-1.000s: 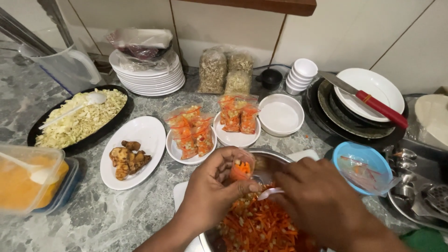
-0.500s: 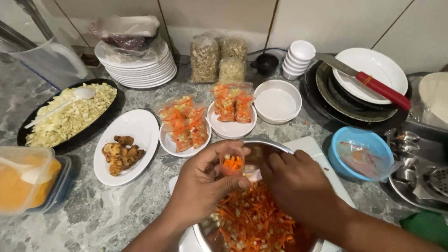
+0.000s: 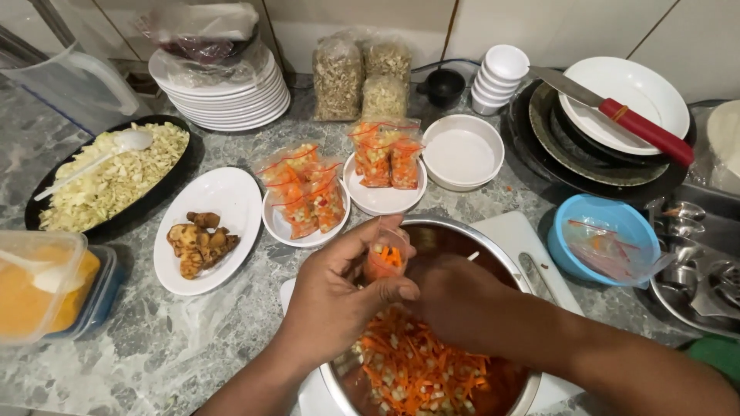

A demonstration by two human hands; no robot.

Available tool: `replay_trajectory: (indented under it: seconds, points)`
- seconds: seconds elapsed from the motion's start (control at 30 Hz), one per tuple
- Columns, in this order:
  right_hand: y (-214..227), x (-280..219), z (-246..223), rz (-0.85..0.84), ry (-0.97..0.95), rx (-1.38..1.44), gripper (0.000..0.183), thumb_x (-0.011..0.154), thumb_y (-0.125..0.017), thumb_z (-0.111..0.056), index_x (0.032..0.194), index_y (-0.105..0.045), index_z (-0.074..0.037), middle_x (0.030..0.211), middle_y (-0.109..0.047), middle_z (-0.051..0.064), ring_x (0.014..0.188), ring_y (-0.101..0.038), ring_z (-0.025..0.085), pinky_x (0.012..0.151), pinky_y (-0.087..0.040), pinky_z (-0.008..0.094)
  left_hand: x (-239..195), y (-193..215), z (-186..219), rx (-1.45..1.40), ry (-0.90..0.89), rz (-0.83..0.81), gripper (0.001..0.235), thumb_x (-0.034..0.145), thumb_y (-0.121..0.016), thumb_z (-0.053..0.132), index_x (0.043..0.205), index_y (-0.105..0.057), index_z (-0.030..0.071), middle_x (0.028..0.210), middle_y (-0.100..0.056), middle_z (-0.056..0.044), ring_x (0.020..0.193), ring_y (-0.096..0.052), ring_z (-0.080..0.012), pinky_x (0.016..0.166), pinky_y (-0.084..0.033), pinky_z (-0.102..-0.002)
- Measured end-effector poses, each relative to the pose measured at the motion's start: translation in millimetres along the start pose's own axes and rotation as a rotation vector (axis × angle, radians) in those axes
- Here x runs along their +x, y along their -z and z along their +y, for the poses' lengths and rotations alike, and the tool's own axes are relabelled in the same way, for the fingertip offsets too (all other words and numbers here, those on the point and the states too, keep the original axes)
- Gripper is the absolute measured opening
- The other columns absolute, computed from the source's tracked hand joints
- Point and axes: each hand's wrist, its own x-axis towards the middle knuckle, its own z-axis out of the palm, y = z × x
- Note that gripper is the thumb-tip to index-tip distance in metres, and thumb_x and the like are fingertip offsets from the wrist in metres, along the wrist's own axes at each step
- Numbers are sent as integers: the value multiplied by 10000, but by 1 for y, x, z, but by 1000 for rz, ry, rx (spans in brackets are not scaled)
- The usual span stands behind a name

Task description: The person uses a spoon to transfer a mixture of shredded carrots and other chopped vegetables from a large metal bowl into small plastic bags, then places the filled bags into a white container.

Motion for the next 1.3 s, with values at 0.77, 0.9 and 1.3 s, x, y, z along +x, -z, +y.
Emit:
replay_trajectory:
  seconds: [0.77,0.9,1.3]
  points:
    - [141,-36,-11,-93,-194,117,179,964,-600,-213,809,-687,-190,806,-703,21,698,-669,306,599,-495,454,0,-1,2,327,-158,104,507,814,-826,237,1283,-686,107,1031,-785,20,1083,-725,-119,1068,-524,-326]
    - [156,-39,-16,-98,-288,125,259,961,-574,-248,1066,-806,-298,823,-773,-27,722,-736,266,590,-510,442,-1,-4,7,159,-3,85,547,806,-819,89,1328,-654,83,1028,-748,-16,650,-651,-40,638,-730,-262]
    - [154,-41,-12,-153,-420,30,192,966,-600,-355,952,-782,-295,877,-785,-77,783,-733,236,665,-532,437,-1,-3,4,266,-55,104,517,779,-851,131,1272,-698,96,1057,-791,6,962,-729,-87,879,-653,-266]
